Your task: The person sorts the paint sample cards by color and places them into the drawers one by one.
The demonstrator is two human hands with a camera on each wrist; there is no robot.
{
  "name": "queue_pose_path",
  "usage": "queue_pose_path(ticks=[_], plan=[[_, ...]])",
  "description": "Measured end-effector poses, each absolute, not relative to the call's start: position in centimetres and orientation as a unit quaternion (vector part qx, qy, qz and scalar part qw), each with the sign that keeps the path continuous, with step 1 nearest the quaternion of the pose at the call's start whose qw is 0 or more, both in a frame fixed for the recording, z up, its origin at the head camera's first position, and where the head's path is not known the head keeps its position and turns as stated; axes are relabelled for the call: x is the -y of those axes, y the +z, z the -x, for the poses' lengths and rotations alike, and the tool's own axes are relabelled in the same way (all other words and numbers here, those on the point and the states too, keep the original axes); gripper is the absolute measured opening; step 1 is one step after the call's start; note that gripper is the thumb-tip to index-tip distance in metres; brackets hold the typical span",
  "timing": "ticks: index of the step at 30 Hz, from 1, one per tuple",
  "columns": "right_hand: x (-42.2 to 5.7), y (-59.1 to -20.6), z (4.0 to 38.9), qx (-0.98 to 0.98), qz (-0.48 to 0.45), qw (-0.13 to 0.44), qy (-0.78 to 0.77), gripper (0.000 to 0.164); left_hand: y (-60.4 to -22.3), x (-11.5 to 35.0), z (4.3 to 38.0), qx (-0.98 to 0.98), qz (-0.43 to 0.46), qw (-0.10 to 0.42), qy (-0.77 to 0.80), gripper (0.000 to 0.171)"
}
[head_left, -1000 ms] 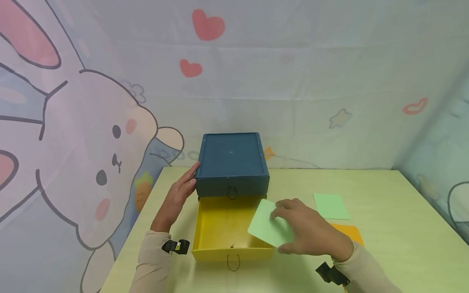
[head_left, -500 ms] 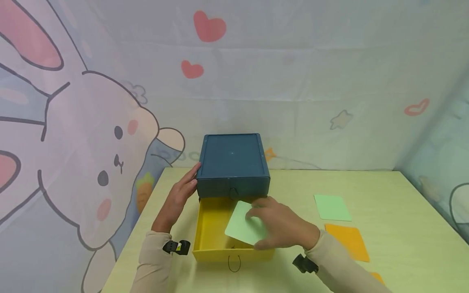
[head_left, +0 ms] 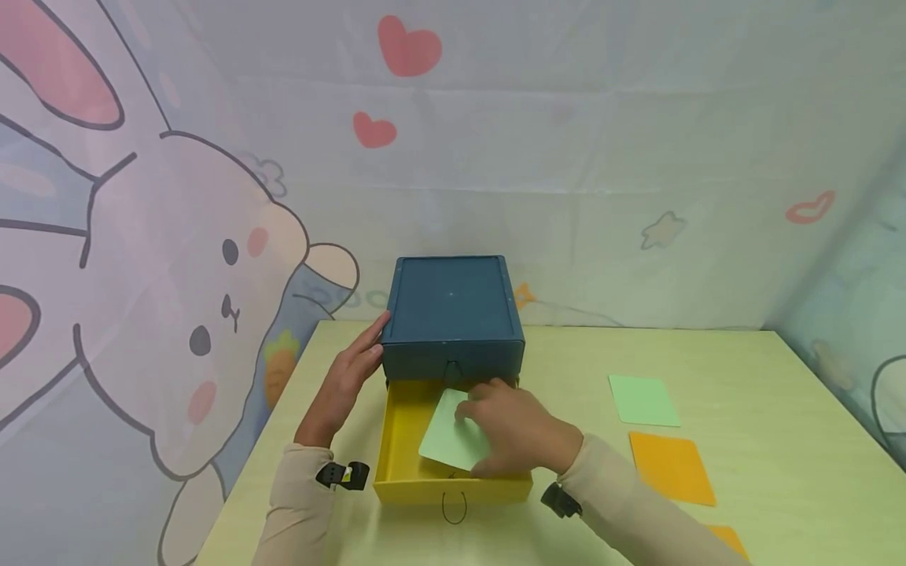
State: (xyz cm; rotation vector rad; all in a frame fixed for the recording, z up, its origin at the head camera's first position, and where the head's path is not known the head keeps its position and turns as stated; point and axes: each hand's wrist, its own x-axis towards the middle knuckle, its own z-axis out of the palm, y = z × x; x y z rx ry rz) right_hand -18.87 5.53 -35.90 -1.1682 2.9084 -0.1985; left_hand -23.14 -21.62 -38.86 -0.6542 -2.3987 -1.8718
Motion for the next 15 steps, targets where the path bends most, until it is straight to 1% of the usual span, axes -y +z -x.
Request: queue_pose_path(ticks=[10, 15], plan=[[-4.4, -38.6, 20.7, -0.934, 0.354, 0.046, -0.023, 0.059, -38.8, 21.6, 23.1, 0.773, 0.210, 0.016, -0.598, 0.057], [-4.1, -39.2, 20.8, -0.936, 0.351, 0.036, -0.007, 0.066, -38.9, 21.6, 23.0, 0.774, 0.211, 0.020, -0.596, 0.056]])
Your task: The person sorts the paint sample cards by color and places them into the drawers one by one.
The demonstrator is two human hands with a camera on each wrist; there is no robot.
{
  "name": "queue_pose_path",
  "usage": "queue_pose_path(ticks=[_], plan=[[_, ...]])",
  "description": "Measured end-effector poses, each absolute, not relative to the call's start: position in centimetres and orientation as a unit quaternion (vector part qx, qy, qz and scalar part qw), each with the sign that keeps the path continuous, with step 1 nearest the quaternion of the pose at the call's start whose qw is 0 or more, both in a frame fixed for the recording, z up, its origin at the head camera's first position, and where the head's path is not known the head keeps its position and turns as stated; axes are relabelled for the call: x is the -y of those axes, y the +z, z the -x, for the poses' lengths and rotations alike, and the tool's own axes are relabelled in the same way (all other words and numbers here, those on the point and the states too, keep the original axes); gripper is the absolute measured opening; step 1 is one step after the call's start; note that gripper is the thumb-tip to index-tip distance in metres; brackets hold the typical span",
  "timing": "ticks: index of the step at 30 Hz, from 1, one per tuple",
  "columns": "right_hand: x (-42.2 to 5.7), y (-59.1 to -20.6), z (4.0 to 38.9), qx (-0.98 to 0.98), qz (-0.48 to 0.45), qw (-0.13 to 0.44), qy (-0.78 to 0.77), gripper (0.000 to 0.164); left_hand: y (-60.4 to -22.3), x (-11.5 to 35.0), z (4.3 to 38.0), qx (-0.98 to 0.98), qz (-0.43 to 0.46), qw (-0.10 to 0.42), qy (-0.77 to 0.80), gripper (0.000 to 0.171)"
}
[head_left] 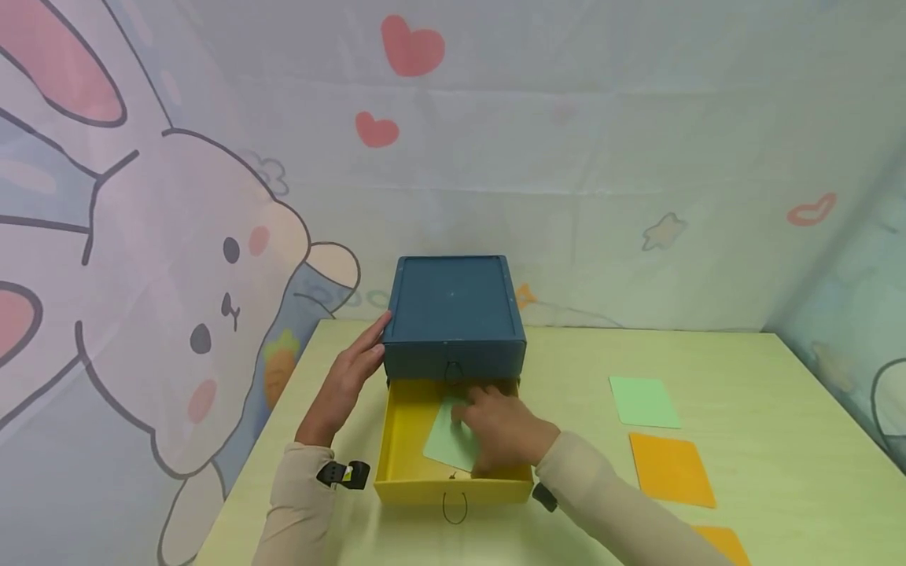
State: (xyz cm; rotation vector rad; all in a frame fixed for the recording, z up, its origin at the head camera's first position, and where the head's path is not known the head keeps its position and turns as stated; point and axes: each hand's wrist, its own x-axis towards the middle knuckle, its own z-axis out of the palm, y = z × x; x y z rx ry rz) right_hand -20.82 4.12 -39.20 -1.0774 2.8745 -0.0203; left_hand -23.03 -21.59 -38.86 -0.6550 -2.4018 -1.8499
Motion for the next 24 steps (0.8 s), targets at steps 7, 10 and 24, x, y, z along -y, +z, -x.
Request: queue_pose_path(ticks=[7, 10, 24], plan=[[-4.1, -39.3, 20.7, -0.937, 0.349, 0.025, 0.002, 0.070, -38.7, 21.5, 23.0, 0.775, 0.212, 0.023, -0.594, 0.055], [-4.3, -39.3, 20.6, -0.935, 0.354, 0.023, 0.005, 0.073, -38.7, 21.4, 23.0, 0.775, 0.209, 0.022, -0.597, 0.054], [-12.0, -34.1, 21.0, -0.874, 0.441, 0.014, -0.201, 0.034, -38.9, 21.4, 23.0, 0.776, 0.206, 0.025, -0.596, 0.055]])
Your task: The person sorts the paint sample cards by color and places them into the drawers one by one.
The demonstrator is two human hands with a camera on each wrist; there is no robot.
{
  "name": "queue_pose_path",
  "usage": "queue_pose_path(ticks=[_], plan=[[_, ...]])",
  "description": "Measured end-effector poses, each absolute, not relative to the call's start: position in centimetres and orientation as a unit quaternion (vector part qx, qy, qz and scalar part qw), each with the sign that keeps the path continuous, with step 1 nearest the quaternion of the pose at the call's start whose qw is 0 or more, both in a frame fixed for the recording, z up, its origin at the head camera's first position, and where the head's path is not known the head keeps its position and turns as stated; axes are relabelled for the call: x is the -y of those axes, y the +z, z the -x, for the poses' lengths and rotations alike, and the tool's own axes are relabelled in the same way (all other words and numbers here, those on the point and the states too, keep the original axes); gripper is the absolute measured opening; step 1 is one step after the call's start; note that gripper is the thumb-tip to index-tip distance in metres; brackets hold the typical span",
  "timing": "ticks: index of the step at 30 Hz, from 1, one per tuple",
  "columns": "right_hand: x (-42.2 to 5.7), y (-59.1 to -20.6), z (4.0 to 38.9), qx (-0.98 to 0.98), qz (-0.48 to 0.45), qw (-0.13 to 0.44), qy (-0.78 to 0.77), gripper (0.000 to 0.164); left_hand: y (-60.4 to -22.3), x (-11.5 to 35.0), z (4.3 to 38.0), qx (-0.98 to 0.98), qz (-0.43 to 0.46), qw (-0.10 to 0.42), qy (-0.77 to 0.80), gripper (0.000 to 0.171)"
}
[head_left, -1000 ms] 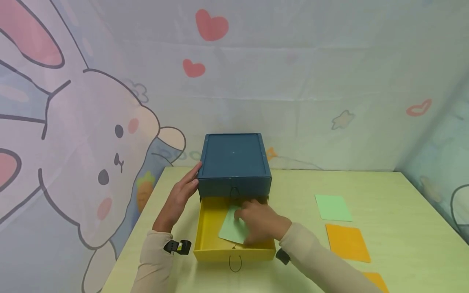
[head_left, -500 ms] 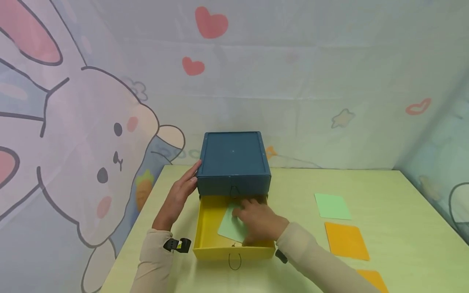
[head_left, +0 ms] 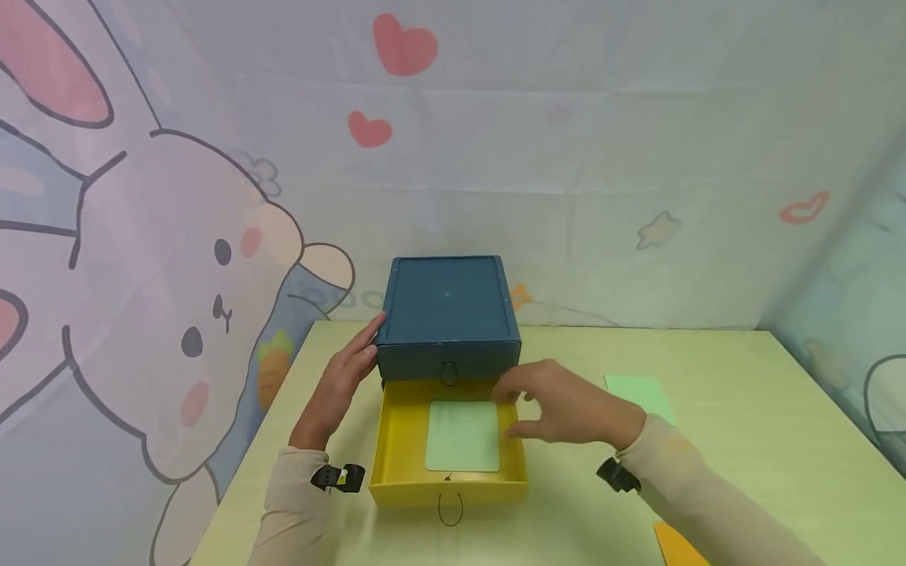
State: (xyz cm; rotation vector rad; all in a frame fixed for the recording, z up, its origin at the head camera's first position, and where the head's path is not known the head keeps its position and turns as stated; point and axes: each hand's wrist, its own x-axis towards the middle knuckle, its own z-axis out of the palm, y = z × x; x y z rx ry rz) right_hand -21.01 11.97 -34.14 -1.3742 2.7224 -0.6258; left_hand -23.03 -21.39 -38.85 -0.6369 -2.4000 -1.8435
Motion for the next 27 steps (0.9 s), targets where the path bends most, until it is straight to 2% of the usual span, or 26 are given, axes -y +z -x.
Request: queue_pose_path(ticks=[5, 7, 9, 12, 16, 21, 24, 27], plan=[[-16.9, -35.0, 23.7, -0.880, 0.380, -0.028, -0.285, 0.021, -38.8, 21.3, 22.9, 0.775, 0.205, 0.027, -0.597, 0.055], [-18.9, -36.2, 25.1, -0.901, 0.319, -0.054, -0.289, 0.016, -38.8, 21.4, 22.9, 0.777, 0.205, 0.030, -0.595, 0.054], [-21.0, -38.1, 26.4, -0.927, 0.245, -0.074, -0.273, 0.019, -38.7, 21.5, 22.9, 0.778, 0.205, 0.032, -0.592, 0.055], [-23.7, -41.4, 27.6, -0.964, 0.126, -0.067, -0.223, 0.037, -38.5, 21.7, 22.7, 0.782, 0.205, 0.033, -0.588, 0.055], [-26.5, -45.0, 28.0, -0.983, -0.004, -0.006, -0.184, 0.066, -38.3, 21.6, 22.7, 0.783, 0.209, 0.032, -0.585, 0.056], [-27.6, -47.2, 28.2, -0.980, -0.090, 0.074, -0.162, 0.099, -38.4, 21.5, 22.8, 0.783, 0.208, 0.032, -0.586, 0.055], [-27.4, -47.6, 28.2, -0.976, -0.104, 0.102, -0.163, 0.106, -38.6, 21.5, 22.8, 0.782, 0.206, 0.033, -0.587, 0.055], [-27.2, -47.6, 28.2, -0.974, -0.109, 0.112, -0.166, 0.104, -38.7, 21.4, 22.8, 0.780, 0.208, 0.031, -0.590, 0.055]])
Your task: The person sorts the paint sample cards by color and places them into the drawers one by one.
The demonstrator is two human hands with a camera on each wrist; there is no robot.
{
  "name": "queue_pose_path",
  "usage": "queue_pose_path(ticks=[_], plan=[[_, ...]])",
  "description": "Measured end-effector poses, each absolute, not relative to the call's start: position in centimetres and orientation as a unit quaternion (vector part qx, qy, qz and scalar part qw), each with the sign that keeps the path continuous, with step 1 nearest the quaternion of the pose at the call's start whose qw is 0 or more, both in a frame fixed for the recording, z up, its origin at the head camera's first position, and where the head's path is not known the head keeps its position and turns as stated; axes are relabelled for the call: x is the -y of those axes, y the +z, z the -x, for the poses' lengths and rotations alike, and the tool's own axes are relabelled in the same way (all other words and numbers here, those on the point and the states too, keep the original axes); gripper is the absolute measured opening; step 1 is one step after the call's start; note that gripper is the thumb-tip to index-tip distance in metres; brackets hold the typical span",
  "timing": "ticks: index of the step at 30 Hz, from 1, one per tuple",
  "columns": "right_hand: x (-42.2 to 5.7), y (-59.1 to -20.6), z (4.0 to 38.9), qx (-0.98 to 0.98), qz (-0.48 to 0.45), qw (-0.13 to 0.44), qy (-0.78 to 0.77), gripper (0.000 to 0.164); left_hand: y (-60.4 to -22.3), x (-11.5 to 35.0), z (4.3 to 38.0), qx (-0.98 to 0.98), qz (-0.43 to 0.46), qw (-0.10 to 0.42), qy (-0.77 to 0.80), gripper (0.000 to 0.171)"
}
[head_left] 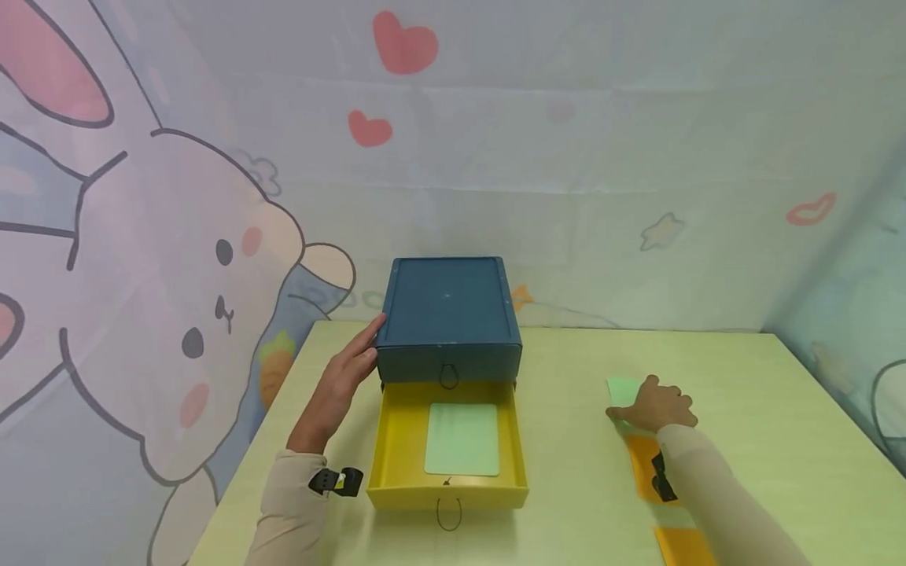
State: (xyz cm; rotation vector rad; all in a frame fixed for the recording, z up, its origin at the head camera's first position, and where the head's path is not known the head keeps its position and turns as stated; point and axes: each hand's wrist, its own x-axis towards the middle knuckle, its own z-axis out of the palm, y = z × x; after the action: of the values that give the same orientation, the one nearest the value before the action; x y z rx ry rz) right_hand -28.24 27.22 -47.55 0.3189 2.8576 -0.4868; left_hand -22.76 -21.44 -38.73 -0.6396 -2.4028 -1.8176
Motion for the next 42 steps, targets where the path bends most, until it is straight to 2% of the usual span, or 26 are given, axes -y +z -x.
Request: queue_pose_path(ticks=[5, 15, 28, 42], plan=[[-27.1, -47.7, 28.6, -0.971, -0.116, 0.110, -0.175, 0.101, -38.9, 21.5, 22.7, 0.782, 0.206, 0.033, -0.588, 0.054], [-27.0, -48.2, 29.4, -0.964, -0.136, 0.119, -0.198, 0.113, -38.9, 21.6, 22.7, 0.782, 0.204, 0.035, -0.588, 0.055], [-27.3, -48.1, 29.5, -0.961, -0.128, 0.124, -0.210, 0.114, -38.8, 21.5, 22.7, 0.785, 0.205, 0.040, -0.583, 0.054], [-27.4, -46.8, 28.3, -0.973, -0.082, 0.132, -0.172, 0.095, -38.8, 21.4, 22.7, 0.784, 0.207, 0.036, -0.584, 0.054]])
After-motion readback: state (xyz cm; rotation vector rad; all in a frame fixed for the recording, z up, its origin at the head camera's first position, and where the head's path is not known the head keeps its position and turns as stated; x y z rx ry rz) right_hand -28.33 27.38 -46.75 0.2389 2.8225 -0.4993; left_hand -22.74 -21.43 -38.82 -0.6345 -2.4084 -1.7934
